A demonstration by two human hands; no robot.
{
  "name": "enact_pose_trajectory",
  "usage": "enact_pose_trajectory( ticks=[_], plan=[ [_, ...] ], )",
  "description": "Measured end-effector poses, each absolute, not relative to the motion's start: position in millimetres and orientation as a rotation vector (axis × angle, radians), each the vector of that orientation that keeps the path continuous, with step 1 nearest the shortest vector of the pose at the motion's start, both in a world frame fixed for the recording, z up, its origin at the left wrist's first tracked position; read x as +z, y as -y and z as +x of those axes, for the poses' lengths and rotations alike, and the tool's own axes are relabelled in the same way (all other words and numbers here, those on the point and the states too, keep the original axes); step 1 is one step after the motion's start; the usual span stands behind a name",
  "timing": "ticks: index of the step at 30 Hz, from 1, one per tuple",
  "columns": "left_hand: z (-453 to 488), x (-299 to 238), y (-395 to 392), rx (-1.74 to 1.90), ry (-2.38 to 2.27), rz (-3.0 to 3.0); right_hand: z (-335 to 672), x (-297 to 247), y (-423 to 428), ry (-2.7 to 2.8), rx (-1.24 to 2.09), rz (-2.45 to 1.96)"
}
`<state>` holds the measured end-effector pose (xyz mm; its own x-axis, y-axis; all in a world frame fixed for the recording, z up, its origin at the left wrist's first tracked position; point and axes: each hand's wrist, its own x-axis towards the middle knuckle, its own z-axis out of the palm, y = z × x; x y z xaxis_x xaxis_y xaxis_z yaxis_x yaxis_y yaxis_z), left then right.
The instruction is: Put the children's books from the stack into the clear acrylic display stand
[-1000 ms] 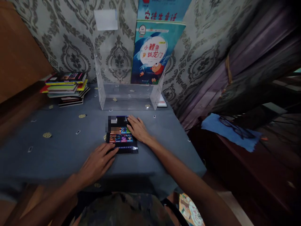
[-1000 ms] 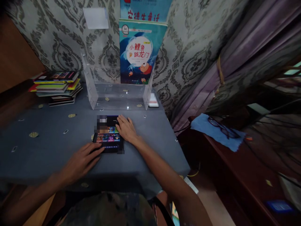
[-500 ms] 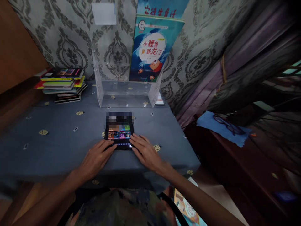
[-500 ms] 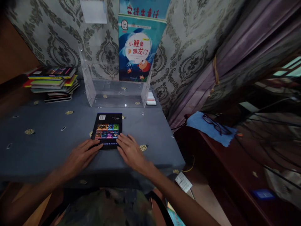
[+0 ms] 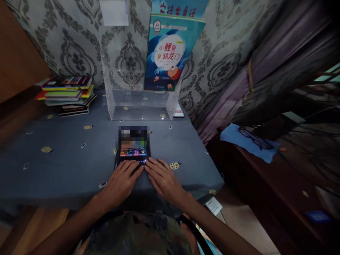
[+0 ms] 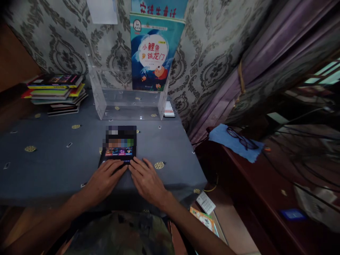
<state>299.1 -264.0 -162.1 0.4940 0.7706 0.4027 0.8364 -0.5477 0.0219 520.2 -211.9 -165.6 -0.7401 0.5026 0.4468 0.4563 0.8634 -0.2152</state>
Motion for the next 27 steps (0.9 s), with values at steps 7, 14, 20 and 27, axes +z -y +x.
enact_pose_trajectory(
  ticks=[7, 14, 20, 27],
  plan=[
    [275, -162, 271, -0.571, 1.433, -2.499, 521, -166, 212, 2.543, 0.101, -0.700],
    [273, -169, 274, -0.658, 1.472, -2.468, 518, -164, 208, 2.511, 0.223, -0.730],
    [273, -170, 273, -0.646, 1.451, -2.441, 504, -157, 185, 2.527, 0.312, -0.768],
    [273, -173, 273, -0.649, 1.465, -2.432, 472, -160, 110, 2.558, 0.369, -0.930]
  ],
)
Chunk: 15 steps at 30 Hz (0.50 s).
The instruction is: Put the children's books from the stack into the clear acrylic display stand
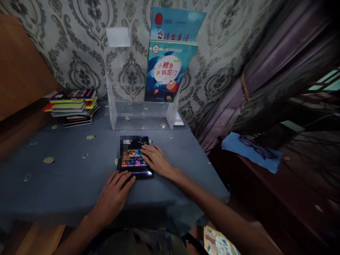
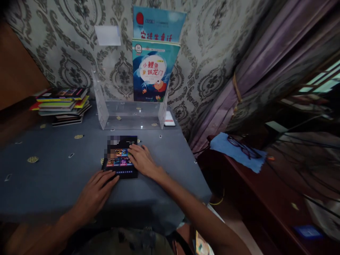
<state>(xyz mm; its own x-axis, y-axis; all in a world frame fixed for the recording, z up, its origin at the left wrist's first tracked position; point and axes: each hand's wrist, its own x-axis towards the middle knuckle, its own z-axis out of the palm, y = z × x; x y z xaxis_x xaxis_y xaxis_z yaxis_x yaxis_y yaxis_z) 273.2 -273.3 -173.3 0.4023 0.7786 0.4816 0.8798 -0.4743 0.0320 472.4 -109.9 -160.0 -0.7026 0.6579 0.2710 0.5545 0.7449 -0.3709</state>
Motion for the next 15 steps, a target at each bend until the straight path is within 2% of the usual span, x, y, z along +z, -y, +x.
enact_pose_trajectory(
  ticks=[6, 15],
  plan=[
    [276, -171, 273, -0.659, 1.451, -2.397, 464, -162, 58, 2.488, 0.364, -1.057],
    [282, -164, 268, -0.708, 1.667, -2.284, 482, -159, 79, 2.469, 0.213, -1.120]
  ],
)
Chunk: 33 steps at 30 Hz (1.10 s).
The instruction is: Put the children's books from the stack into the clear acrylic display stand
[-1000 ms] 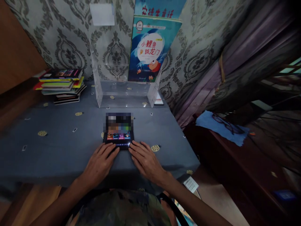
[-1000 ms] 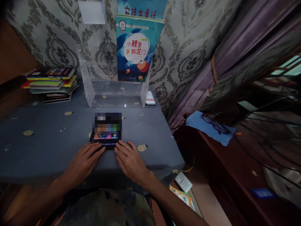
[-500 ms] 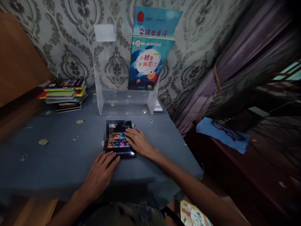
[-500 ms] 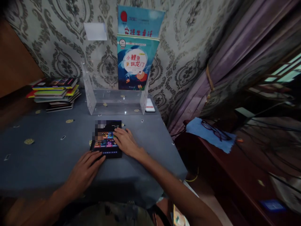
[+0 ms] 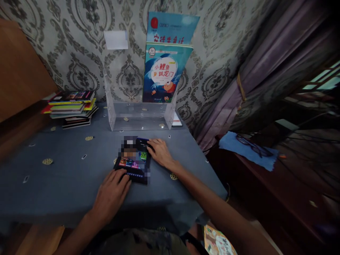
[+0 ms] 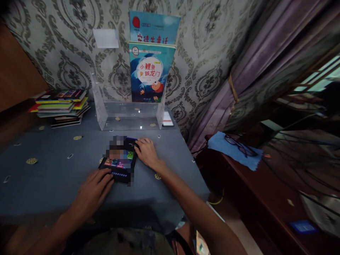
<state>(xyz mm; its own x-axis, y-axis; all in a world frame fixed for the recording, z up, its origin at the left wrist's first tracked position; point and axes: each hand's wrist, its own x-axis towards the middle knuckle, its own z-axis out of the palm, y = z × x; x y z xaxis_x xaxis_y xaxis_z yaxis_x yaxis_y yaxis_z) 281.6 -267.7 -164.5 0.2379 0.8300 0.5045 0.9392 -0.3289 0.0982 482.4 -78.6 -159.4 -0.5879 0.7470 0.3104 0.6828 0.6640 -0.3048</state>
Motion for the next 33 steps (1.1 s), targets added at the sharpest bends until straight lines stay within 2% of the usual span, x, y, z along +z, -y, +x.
enact_pose_trajectory(
  ticks=[10, 18, 26, 33],
  plan=[
    [279, -156, 252, -0.568, 1.804, -2.187, 519, -145, 152, 2.418, 0.037, -1.091],
    [286, -170, 252, -0.646, 1.777, -2.192, 464, -144, 162, 2.636, 0.307, -0.699],
    [286, -169, 252, -0.597, 1.765, -2.174, 512, -160, 133, 2.494, 0.268, -1.002],
    [292, -163, 251, -0.513, 1.728, -2.222, 533, -165, 157, 2.454, 0.232, -1.036]
  ],
)
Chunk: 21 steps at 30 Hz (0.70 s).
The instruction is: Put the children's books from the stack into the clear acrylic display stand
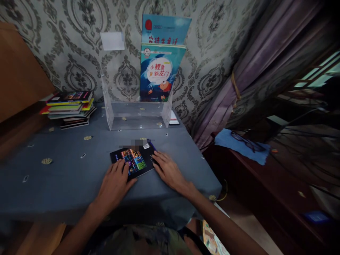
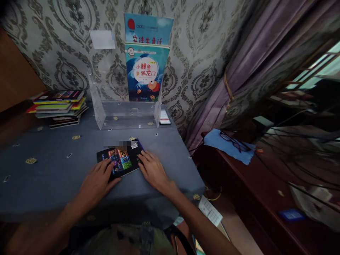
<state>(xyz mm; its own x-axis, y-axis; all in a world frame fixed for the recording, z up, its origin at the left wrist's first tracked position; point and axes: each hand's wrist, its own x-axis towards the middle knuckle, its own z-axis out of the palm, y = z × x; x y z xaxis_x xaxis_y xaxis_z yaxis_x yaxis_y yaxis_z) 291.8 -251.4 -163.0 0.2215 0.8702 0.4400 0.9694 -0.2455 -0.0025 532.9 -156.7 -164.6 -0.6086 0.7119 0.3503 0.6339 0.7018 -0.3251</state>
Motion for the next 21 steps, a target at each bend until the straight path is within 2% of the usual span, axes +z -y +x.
enact_pose_trajectory(
  ticks=[13, 21],
  plan=[
    [287, -165, 267, -0.090, 1.763, -2.448, 545, -165, 227, 2.358, 0.159, -0.965],
    [290, -174, 279, -0.197, 1.714, -2.431, 553, -169, 257, 2.308, 0.142, -0.814]
  ],
)
